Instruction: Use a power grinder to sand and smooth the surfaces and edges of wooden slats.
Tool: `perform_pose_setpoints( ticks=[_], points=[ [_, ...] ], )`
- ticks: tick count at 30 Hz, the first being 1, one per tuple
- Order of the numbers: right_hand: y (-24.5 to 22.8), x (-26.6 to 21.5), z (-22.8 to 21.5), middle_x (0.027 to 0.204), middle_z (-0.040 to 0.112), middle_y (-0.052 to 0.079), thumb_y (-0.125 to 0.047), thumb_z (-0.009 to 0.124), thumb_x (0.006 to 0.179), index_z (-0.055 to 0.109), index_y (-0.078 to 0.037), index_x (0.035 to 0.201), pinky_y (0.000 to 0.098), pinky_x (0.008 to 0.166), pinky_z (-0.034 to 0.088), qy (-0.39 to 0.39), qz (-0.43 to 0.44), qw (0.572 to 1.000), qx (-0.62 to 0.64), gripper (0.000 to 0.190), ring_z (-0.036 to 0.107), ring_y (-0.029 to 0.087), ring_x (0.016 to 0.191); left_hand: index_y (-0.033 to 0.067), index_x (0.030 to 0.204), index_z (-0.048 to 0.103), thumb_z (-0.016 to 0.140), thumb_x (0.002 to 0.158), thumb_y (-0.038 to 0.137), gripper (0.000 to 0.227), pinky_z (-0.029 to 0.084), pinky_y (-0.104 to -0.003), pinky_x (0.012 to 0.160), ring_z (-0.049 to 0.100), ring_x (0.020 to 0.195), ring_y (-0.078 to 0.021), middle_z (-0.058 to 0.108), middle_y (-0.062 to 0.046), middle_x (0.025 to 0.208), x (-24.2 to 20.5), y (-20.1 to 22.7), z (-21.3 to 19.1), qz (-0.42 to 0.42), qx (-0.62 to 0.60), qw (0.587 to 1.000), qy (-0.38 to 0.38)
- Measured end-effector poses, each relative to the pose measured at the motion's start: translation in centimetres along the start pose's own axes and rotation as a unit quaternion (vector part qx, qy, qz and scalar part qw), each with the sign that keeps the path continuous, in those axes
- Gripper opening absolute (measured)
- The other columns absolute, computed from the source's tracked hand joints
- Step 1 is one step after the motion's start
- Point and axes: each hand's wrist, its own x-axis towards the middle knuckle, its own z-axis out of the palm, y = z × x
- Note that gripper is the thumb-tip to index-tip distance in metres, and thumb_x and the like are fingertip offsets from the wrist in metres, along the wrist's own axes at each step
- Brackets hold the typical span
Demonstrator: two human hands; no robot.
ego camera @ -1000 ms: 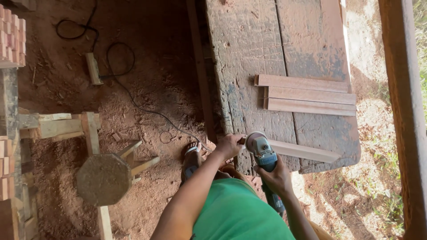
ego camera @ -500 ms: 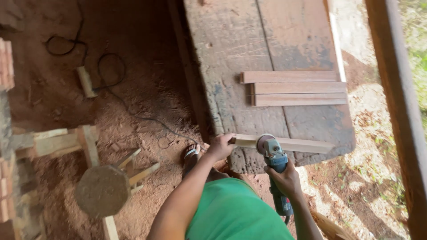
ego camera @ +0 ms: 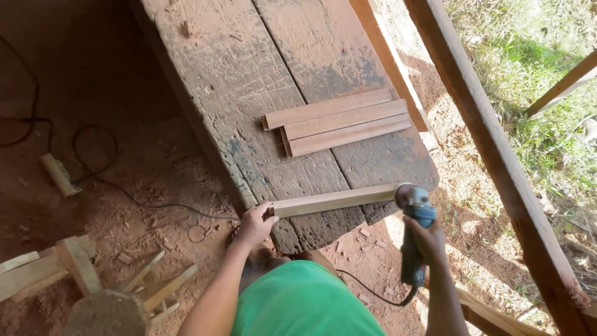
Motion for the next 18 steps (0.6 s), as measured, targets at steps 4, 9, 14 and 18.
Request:
perform_pose_setpoints(
  ticks=[4,9,14,18],
  points=[
    [-1.7,-0.7,-2.0,0.11,0.06,0.033,-0.052,0.091,0.075,0.06,0.003,0.125,0.0575,0.091,0.046,0.096,0.015,0.995,-0.017,0.08,0.061,0.045,0.108,0.0121,0.123,0.074,0.089,0.074,0.024,0.053,0.061,-0.046,0.085,0.073,0.099,-0.0408,0.073,-0.024,0.095,-0.1,0.3,-0.1,-0.005,0.009,1.0,0.001],
    [1.3,-1.6,-4.0,0.099,0.056,0.019,-0.016,0.071,0.09,0.043,0.002,0.132,0.0413,0.066,0.057,0.038,0.051,0.988,0.143,0.053,0.058,0.028,0.075,0.0082,0.134,0.063,0.071,0.084,0.012,0.051,0.062,-0.036,0.076,0.074,0.088,-0.0264,0.077,-0.013,0.106,0.0,5.1,-2.6,-0.074,0.012,0.994,-0.074],
    [-0.1,-6.3,-0.8,0.092,0.058,0.024,-0.009,0.074,0.082,0.048,0.006,0.123,0.0507,0.059,0.059,-0.03,0.023,0.995,0.094,0.051,0.061,0.038,0.069,0.0029,0.128,0.066,0.068,0.088,0.021,0.045,0.06,-0.031,0.075,0.074,0.091,-0.0228,0.077,-0.014,0.111,1.2,5.6,-2.5,-0.148,-0.086,0.983,-0.072],
    [-2.5,-9.5,3.1,0.093,0.065,0.023,-0.013,0.078,0.076,0.048,0.003,0.127,0.0456,0.06,0.06,-0.117,0.001,0.993,-0.007,0.061,0.068,0.036,0.069,0.0006,0.124,0.071,0.066,0.089,0.028,0.044,0.056,-0.029,0.086,0.072,0.095,-0.0196,0.078,-0.01,0.112,2.1,2.8,-1.6,-0.191,-0.128,0.973,-0.04]
  ],
)
